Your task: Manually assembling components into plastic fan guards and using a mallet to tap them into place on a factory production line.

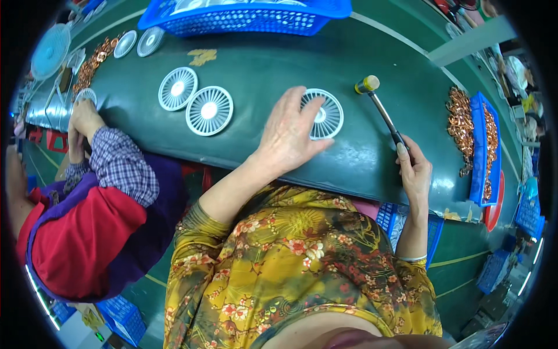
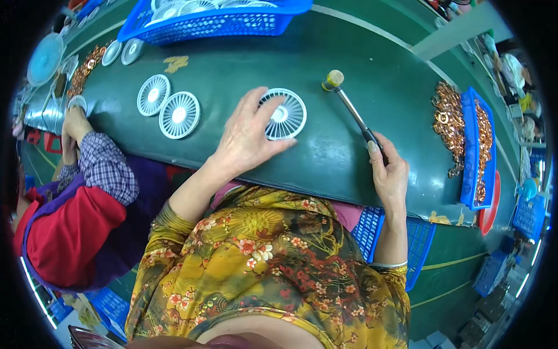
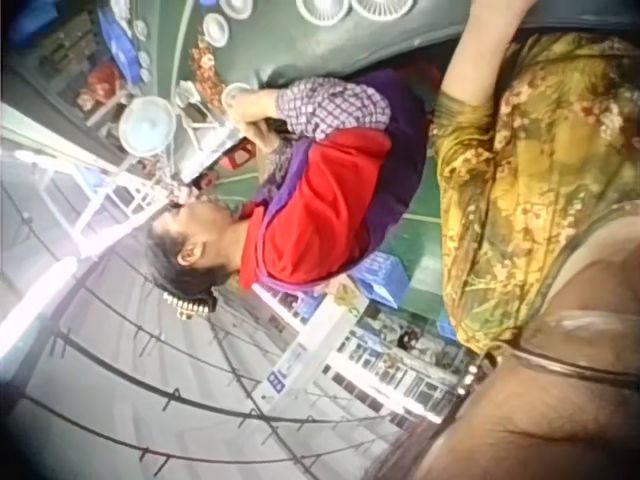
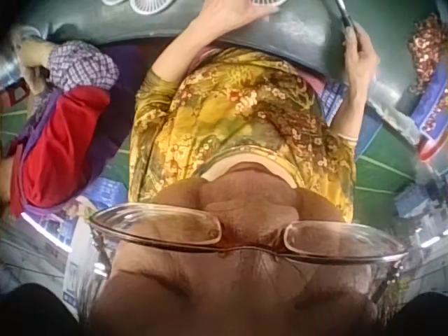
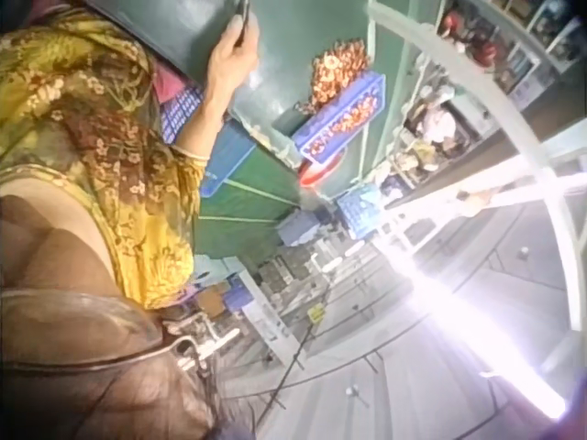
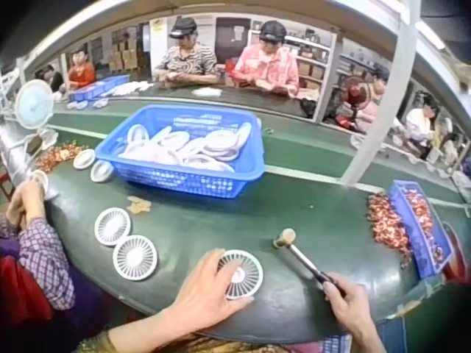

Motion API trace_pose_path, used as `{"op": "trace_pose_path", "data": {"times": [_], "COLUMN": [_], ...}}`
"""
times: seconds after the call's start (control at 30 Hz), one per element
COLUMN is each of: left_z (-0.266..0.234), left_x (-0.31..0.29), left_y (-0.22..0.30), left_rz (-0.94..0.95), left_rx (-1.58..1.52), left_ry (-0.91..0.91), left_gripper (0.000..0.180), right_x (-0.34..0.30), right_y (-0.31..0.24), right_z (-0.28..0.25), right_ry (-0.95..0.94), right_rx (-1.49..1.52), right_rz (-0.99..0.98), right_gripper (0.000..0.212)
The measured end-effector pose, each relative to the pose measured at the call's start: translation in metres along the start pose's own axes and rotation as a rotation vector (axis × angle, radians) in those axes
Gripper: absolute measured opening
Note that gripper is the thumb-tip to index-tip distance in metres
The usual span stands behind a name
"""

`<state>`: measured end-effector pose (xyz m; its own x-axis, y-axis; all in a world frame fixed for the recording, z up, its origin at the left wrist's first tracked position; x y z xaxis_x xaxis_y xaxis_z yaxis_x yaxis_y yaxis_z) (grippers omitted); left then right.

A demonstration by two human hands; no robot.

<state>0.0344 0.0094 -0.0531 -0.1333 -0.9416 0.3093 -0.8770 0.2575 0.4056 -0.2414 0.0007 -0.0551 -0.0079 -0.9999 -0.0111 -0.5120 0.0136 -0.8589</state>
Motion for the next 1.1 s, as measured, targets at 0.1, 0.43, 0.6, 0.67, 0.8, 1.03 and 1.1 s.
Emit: {"op": "trace_pose_path", "data": {"times": [0.1,0.43,0.6,0.67,0.8,1.03,1.1], "left_z": [0.011,0.055,0.001,-0.03,-0.086,-0.077,-0.059], "left_x": [0.022,0.212,0.198,0.182,0.144,0.029,0.006], "left_y": [0.035,0.076,0.091,0.07,-0.022,-0.04,-0.042], "left_rz": [0.205,0.084,0.21,0.201,-0.104,-0.191,-0.239], "left_rx": [0.007,0.319,0.25,0.35,0.486,0.299,0.36], "left_ry": [-0.08,0.402,0.375,0.408,0.561,0.438,0.315], "left_gripper": [0.065,0.072,0.066,0.065,0.062,0.042,0.044], "right_x": [0.012,0.021,0.024,0.032,0.054,0.109,0.148], "right_y": [0.009,0.037,0.047,0.041,0.026,-0.066,-0.084], "right_z": [-0.025,-0.063,-0.086,-0.091,-0.083,0.001,0.041], "right_ry": [0.099,0.292,0.349,0.397,0.389,-0.129,-0.251], "right_rx": [-0.091,-0.034,-0.178,-0.323,-0.521,-0.115,0.085], "right_rz": [-0.02,-0.028,-0.136,-0.245,-0.416,-0.508,-0.404], "right_gripper": [0.031,0.029,0.03,0.03,0.025,0.036,0.047]}}
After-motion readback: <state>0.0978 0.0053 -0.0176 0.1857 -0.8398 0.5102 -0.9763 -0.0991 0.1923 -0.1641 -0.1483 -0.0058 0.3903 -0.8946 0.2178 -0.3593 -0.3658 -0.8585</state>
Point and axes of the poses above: each hand's wrist, its own x-axis towards the middle knuckle, its own z-axis out of the palm, y = z × x, the point moved 6 cm from there along x, towards the middle knuckle, and after that the axes turned 14 degrees about x, right-handed, at the moved point
